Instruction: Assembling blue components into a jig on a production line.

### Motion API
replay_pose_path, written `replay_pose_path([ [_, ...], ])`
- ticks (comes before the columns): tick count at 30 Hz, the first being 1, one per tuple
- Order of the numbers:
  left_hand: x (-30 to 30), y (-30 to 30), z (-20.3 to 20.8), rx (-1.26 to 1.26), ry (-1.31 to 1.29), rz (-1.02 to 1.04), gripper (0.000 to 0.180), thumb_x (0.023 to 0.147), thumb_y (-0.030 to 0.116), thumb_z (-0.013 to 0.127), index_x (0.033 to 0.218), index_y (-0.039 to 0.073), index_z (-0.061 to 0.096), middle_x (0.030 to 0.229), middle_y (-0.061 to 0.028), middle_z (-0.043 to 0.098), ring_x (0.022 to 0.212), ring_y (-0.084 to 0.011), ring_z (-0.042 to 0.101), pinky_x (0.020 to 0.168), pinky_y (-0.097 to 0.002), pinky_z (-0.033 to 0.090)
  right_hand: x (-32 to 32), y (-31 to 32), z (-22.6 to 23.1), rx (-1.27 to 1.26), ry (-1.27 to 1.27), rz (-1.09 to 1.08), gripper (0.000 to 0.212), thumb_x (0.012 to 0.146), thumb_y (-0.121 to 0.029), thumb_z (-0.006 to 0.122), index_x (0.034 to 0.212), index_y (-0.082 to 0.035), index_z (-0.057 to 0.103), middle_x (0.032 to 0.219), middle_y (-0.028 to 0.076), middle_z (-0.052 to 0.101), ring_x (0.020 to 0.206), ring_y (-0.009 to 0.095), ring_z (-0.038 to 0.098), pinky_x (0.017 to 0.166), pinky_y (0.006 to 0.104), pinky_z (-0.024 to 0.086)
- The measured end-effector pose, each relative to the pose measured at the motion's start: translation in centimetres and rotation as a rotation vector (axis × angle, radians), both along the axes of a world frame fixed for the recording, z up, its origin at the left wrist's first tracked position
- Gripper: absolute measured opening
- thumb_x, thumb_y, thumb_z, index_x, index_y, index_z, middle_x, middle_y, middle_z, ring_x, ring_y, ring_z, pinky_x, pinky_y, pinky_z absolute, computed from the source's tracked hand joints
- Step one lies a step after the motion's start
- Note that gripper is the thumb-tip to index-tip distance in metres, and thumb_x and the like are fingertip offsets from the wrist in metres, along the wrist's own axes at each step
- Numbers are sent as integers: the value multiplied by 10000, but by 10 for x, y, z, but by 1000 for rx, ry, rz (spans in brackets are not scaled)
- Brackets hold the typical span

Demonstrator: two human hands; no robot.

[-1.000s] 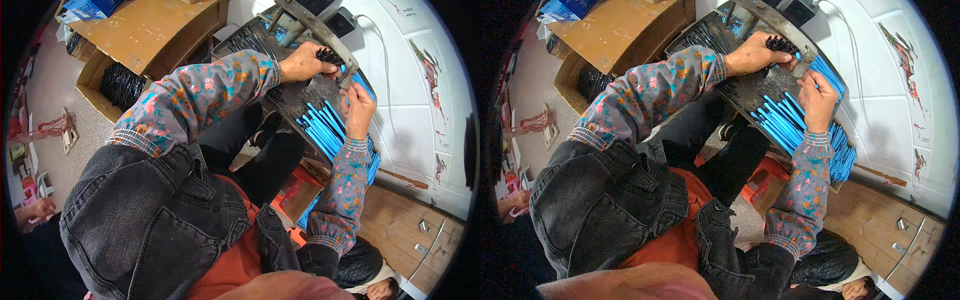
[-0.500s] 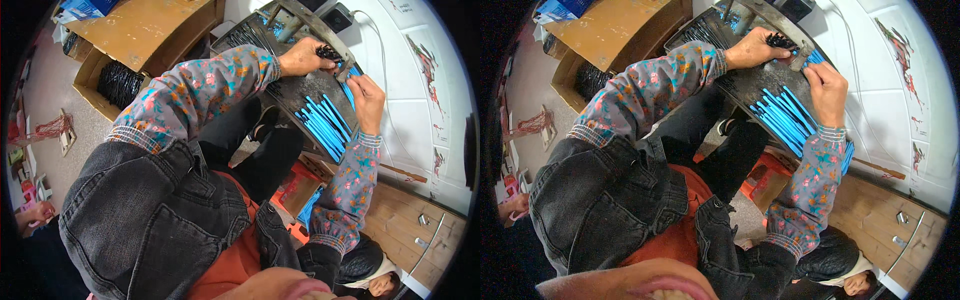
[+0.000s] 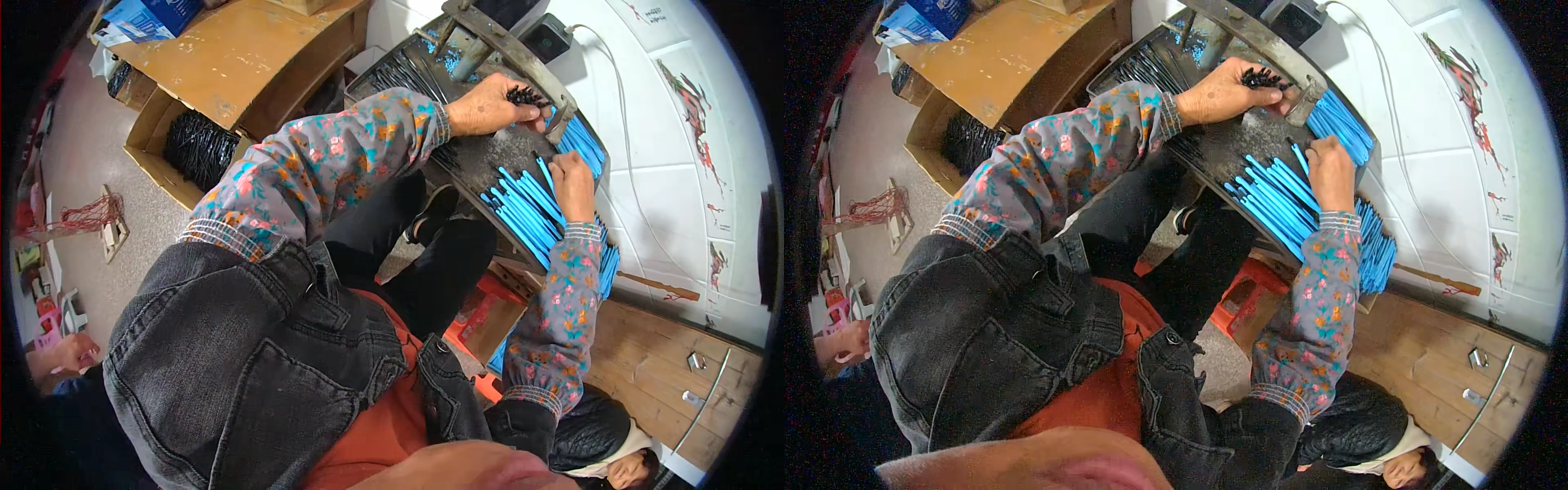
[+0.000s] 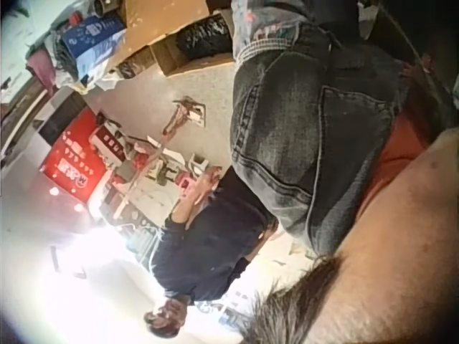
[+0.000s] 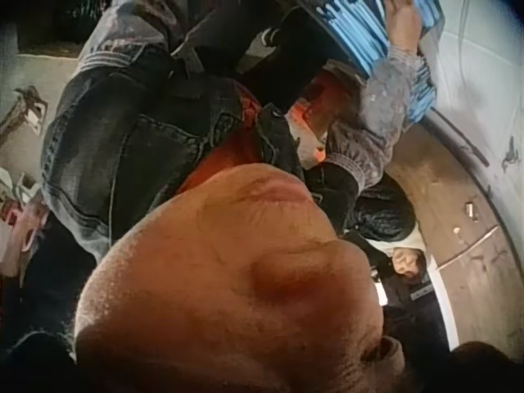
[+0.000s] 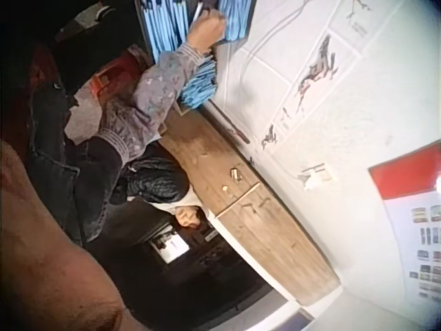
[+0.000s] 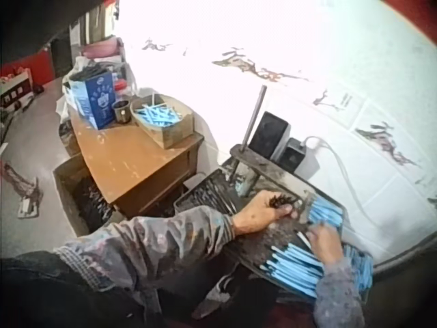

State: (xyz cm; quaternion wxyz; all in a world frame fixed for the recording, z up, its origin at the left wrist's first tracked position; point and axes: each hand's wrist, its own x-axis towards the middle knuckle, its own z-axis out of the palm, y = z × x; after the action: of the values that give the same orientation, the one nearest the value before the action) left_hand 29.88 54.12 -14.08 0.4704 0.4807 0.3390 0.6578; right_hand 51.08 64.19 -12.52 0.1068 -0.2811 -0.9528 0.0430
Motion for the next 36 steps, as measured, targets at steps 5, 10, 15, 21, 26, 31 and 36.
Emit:
replay_pose_path([
  [5, -3, 0, -2, 17, -31, -9, 186, 870, 65, 558, 1027, -29, 587, 886, -62, 629, 866, -123, 585, 800, -280, 493, -4, -3, 3, 177, 142, 27, 117, 737, -64, 617, 834, -3, 594, 850, 158, 573, 848, 350, 538, 724, 436, 447],
  [10, -2, -3, 5, -20, -3, 40, 161, 848, 27, 561, 997, -30, 580, 892, -98, 654, 830, -154, 629, 774, -280, 513, -3, 3, 4, 159, -99, 17, 164, 711, -76, 650, 840, 9, 595, 857, 160, 572, 827, 350, 535, 727, 433, 441],
  [15, -4, 2, 1, 8, 7, -5, 147, 870, 98, 572, 966, -13, 579, 881, -63, 637, 842, -126, 594, 773, -271, 497, -3, 5, 5, 154, -37, 27, 134, 711, -65, 631, 813, 12, 588, 852, 164, 574, 829, 346, 536, 731, 427, 446],
  [21, -1, 0, 2, 4, -65, -3, 123, 867, 96, 576, 933, -8, 573, 866, -56, 631, 845, -126, 595, 769, -272, 498, -4, 3, 13, 206, -17, 61, 122, 709, -58, 625, 792, 9, 567, 823, 160, 570, 801, 333, 548, 698, 412, 450],
  [26, -4, 4, -1, -8, -37, 30, 107, 862, 90, 582, 900, -9, 568, 843, -46, 621, 807, -118, 582, 746, -271, 490, -18, -21, 34, 91, 172, 23, 111, 710, -34, 610, 770, 15, 531, 771, 163, 554, 692, 338, 555, 623, 402, 437],
  [31, -1, 10, -4, 1, -12, 23, 100, 858, 85, 587, 883, -9, 563, 823, -42, 612, 771, -107, 564, 724, -267, 479, -20, -27, 42, -15, 123, -49, 113, 708, -60, 605, 766, 14, 542, 718, 154, 554, 660, 328, 552, 596, 387, 434],
  [36, 1, 7, -2, 13, -21, 25, 96, 853, 78, 591, 878, -12, 568, 819, -49, 619, 780, -114, 575, 726, -267, 482, -16, -23, 31, 45, 151, -30, 109, 723, -55, 594, 801, 16, 569, 713, 106, 572, 634, 252, 556, 575, 338, 442],
])
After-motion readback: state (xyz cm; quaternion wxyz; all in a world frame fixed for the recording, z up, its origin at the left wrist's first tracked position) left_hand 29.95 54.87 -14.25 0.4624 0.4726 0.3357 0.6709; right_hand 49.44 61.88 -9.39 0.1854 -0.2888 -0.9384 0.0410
